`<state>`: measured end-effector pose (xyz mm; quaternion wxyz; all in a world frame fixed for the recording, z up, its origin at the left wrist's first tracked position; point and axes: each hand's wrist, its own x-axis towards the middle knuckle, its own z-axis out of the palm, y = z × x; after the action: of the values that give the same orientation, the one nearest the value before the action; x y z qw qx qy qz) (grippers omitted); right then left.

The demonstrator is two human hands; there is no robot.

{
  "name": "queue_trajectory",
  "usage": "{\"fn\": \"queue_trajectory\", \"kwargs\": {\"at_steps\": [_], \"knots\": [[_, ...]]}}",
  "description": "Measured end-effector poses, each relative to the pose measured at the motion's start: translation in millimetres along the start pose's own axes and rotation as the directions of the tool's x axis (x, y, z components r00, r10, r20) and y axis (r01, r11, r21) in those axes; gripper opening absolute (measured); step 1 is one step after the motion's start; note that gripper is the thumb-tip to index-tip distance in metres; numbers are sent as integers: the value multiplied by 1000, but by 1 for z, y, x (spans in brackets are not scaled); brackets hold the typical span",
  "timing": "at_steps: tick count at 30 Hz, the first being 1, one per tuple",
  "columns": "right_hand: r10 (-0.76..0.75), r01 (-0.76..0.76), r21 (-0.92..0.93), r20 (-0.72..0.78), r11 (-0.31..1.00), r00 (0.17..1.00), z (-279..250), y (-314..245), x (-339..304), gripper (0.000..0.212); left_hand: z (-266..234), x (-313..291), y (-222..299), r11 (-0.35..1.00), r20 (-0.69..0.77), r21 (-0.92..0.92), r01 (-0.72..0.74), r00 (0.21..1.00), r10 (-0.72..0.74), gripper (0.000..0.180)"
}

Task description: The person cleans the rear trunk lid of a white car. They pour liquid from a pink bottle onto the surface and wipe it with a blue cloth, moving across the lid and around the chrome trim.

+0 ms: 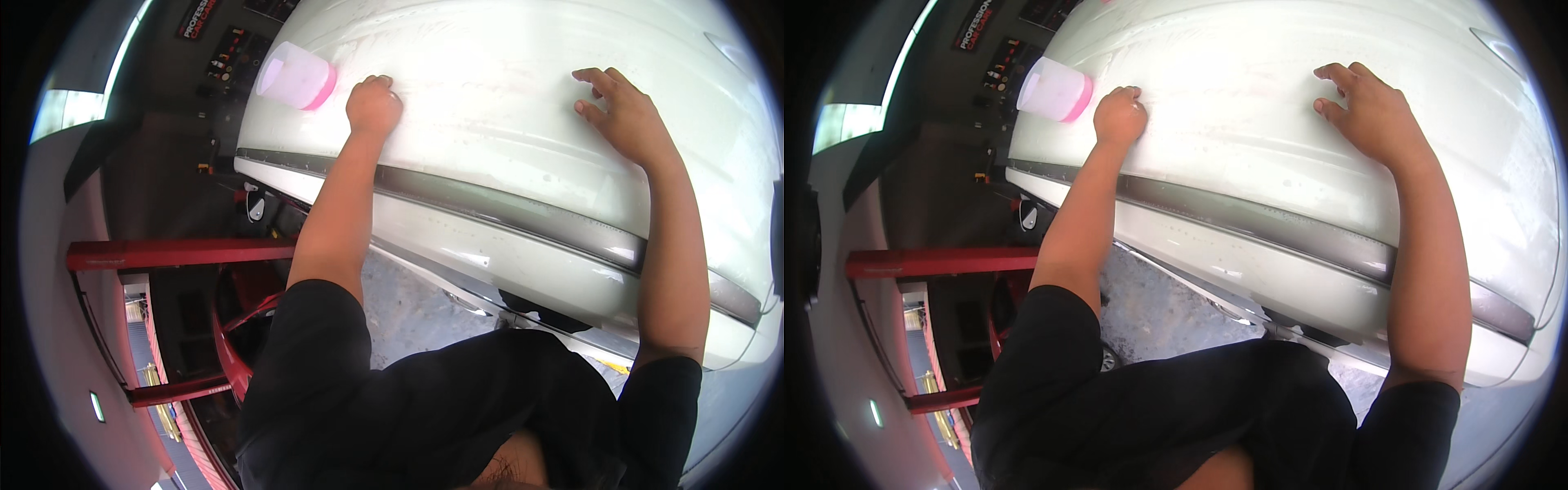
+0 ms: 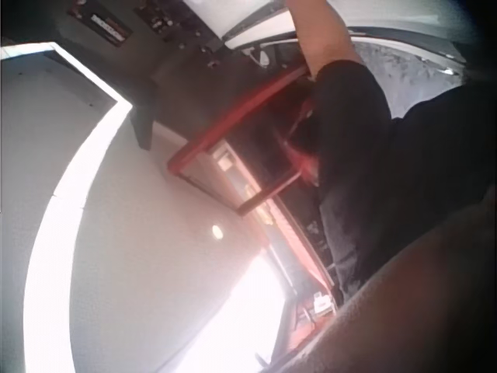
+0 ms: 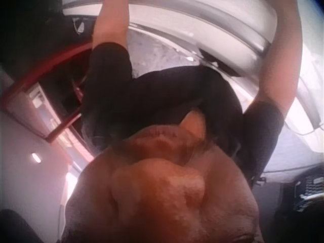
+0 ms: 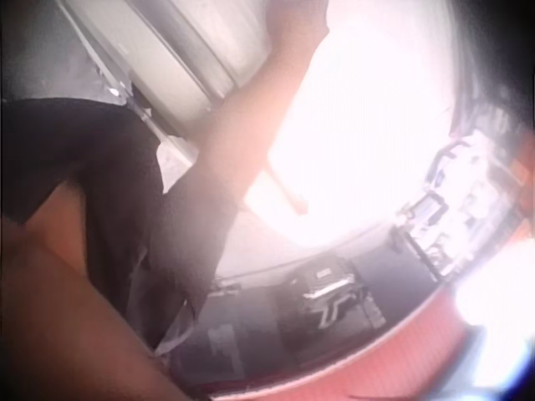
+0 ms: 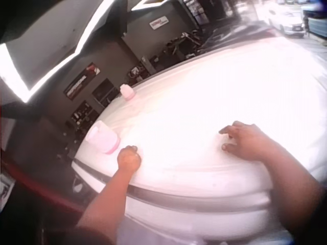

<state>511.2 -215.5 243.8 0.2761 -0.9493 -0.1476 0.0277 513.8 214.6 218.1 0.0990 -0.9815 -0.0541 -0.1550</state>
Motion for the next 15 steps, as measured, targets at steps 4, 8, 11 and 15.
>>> {"fn": "queue_trajectory", "kwargs": {"at_steps": [4, 8, 11, 15], "knots": [[23, -23, 14, -27, 1000, 999, 5, 6, -2, 42, -9, -3, 52, 943, -83, -281, -181, 983, 164, 23], [5, -5, 23, -24, 1000, 1000, 2, 3, 1, 42, 4, 11, -59, 939, 181, -265, 218, 968, -174, 34], [11, -10, 18, -21, 1000, 1000, 2, 7, 4, 43, 11, -5, -33, 879, 87, -461, 125, 992, -95, 30], [10, -10, 16, -30, 1000, 1000, 5, 14, 11, 45, -14, -33, 146, 530, -184, -780, -332, 932, 313, 20]]}}
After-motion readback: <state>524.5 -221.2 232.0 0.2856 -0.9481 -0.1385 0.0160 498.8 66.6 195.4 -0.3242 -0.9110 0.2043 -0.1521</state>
